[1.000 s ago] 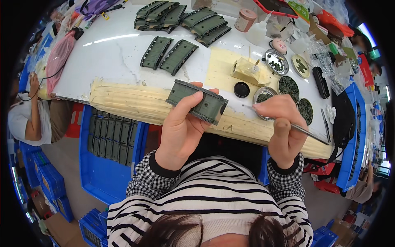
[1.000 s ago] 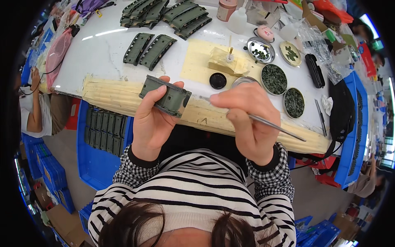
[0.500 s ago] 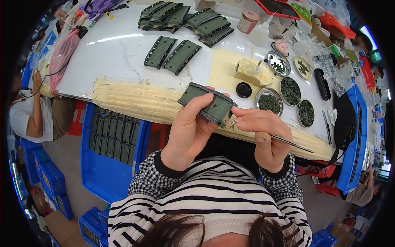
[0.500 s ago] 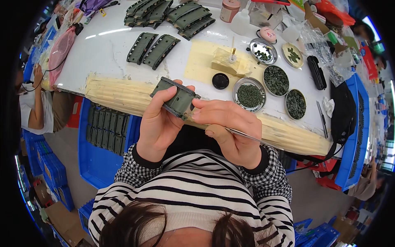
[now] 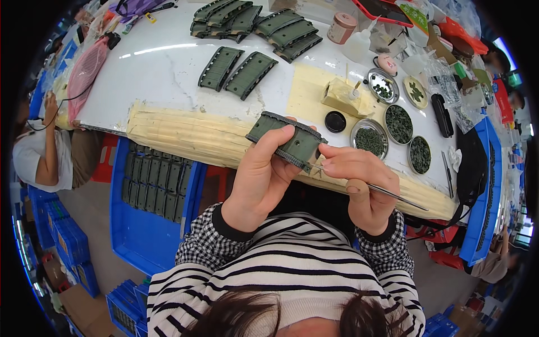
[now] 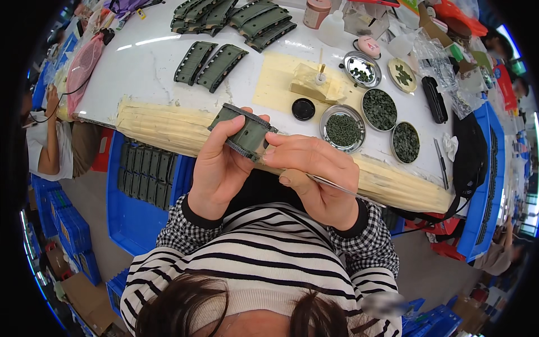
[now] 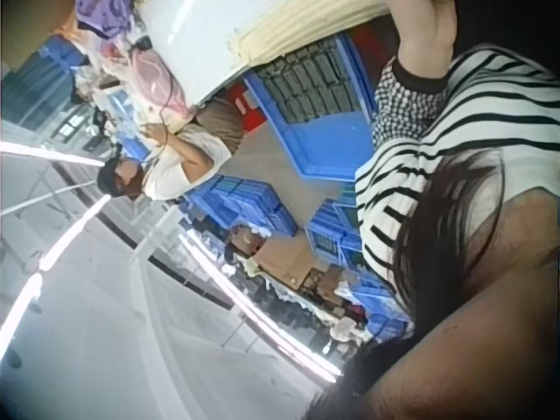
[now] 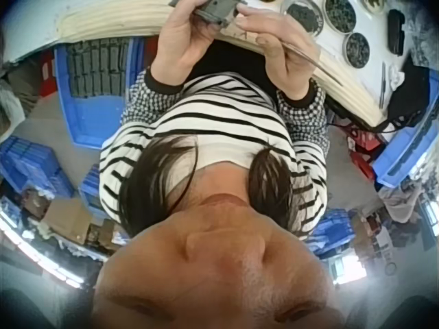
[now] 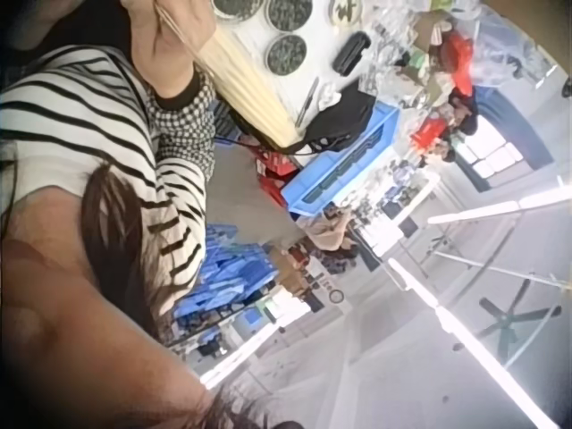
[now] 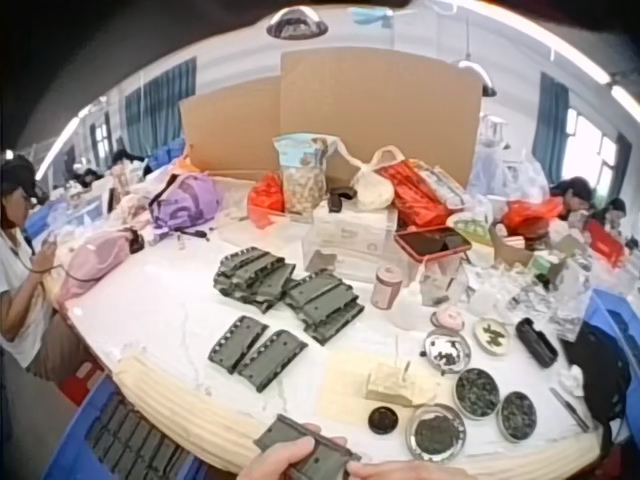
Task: Assembling small green toy tank models by attaching components using tweezers.
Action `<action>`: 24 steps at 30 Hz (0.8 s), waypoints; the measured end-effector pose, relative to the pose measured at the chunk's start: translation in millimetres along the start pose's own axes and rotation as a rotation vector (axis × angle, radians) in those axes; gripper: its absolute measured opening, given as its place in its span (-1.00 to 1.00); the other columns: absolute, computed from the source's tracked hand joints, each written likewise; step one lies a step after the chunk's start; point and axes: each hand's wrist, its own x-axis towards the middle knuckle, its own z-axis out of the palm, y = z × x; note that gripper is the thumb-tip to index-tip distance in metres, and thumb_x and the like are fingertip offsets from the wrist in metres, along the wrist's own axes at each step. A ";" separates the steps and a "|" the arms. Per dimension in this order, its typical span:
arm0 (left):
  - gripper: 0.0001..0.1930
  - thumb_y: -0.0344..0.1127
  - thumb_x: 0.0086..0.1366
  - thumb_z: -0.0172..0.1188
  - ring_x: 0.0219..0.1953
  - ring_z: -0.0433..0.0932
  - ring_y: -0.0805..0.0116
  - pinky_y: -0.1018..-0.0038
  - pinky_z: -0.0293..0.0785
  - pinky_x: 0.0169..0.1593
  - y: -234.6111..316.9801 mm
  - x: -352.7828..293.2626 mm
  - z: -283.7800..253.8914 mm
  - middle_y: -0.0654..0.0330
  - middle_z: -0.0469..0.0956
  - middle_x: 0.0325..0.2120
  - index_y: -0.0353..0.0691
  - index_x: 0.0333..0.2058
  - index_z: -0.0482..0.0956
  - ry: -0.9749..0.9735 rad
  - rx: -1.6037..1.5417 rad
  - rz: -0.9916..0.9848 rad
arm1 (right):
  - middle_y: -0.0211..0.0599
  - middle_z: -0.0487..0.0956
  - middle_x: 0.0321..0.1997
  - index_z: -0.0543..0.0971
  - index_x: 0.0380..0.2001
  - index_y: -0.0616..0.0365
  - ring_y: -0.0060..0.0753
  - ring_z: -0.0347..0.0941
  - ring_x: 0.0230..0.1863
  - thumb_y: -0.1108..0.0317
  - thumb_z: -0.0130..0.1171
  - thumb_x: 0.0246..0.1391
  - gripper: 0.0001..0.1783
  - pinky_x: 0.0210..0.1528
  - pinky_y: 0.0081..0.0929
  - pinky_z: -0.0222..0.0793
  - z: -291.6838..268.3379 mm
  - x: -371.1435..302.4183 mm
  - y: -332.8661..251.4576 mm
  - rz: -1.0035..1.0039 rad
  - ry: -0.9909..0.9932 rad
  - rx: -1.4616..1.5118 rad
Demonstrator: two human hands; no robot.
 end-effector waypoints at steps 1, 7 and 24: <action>-0.72 -0.30 0.31 0.13 -0.10 0.60 0.30 0.38 0.58 -0.03 0.0 -0.1 0.7 -0.01 0.56 -0.11 -0.26 -0.05 0.43 0.007 0.002 0.002 | -0.15 0.65 -0.22 0.62 -0.25 0.32 -0.03 0.59 -0.05 0.50 0.22 0.05 -0.82 -0.05 -0.34 0.53 -0.1 0.0 0.0 -0.001 -0.002 -0.005; -0.72 -0.30 0.31 0.13 -0.10 0.59 0.30 0.38 0.59 -0.03 -0.3 -0.2 1.1 -0.01 0.56 -0.10 -0.25 -0.05 0.43 0.013 0.004 0.009 | -0.14 0.64 -0.22 0.63 -0.25 0.29 -0.04 0.59 -0.04 0.49 0.24 0.02 -0.81 -0.08 -0.35 0.53 1.0 -0.6 -0.8 -0.013 -0.010 -0.049; -0.70 -0.29 0.30 0.15 -0.06 0.58 0.31 0.38 0.60 -0.04 0.0 -2.4 1.3 0.01 0.55 -0.10 -0.22 -0.03 0.42 -0.039 -0.034 0.003 | -0.06 0.63 -0.26 0.64 -0.27 0.34 0.05 0.61 -0.08 0.43 0.33 -0.10 -0.72 -0.12 -0.30 0.54 3.8 -0.8 -5.9 -0.093 -0.005 -0.105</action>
